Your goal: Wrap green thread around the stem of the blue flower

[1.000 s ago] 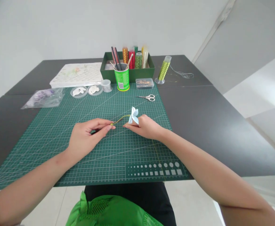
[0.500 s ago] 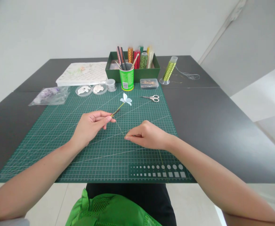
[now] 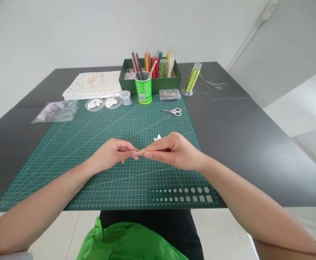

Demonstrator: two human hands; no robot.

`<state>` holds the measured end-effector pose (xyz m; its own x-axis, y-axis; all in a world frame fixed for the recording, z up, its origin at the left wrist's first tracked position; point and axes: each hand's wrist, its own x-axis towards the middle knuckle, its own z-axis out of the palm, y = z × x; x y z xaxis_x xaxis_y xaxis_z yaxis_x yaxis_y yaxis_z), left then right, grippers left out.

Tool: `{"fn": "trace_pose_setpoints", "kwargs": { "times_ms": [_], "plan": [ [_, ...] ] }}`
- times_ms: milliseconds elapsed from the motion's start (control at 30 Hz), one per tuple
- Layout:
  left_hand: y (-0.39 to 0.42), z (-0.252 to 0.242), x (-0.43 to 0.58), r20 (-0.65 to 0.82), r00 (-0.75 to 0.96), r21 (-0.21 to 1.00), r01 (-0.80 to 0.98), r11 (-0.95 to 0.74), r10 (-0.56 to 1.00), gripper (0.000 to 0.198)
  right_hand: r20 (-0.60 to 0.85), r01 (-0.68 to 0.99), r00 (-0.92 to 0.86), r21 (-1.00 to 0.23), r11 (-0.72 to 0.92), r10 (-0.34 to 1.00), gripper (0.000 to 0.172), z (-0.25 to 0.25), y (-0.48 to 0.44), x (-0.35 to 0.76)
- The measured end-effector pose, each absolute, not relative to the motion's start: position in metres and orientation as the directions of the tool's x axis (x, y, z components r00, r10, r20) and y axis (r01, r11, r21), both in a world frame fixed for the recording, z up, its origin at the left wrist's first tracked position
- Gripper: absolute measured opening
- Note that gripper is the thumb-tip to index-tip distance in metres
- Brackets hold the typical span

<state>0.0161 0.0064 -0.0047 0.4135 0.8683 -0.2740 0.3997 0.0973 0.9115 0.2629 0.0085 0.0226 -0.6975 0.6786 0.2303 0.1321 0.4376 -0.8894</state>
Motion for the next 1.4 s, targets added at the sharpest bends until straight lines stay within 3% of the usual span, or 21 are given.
{"fn": "trace_pose_setpoints", "kwargs": {
  "times_ms": [333, 600, 933, 1167, 1400],
  "plan": [
    [-0.007, 0.004, 0.02, -0.353, 0.588, 0.896, 0.437, 0.082, 0.728, 0.016, 0.285, 0.311, -0.67, -0.73, 0.608, 0.685, 0.033, 0.021, 0.019, 0.271],
    [-0.009, 0.007, 0.021, -0.382, 0.65, 0.897, 0.432, 0.094, 0.657, 0.019, 0.182, 0.325, -0.679, -0.794, 0.513, 0.711, 0.031, 0.008, 0.031, 0.272],
    [-0.009, 0.005, 0.02, -0.397, 0.682, 0.907, 0.392, 0.152, 0.614, 0.016, 0.169, 0.262, -0.683, -0.852, 0.454, 0.71, 0.028, 0.007, 0.032, 0.27],
    [-0.012, 0.006, 0.018, -0.272, 0.645, 0.95, 0.298, 0.092, 0.714, 0.013, -0.023, 0.418, -0.682, -0.833, 0.363, 0.731, 0.039, -0.005, 0.046, 0.278],
    [-0.011, 0.007, 0.017, 0.018, 0.461, 0.945, 0.283, -0.166, 0.887, 0.022, -0.069, 0.412, -0.707, -0.85, 0.33, 0.704, 0.04, -0.014, 0.054, 0.284]
  ]
}}
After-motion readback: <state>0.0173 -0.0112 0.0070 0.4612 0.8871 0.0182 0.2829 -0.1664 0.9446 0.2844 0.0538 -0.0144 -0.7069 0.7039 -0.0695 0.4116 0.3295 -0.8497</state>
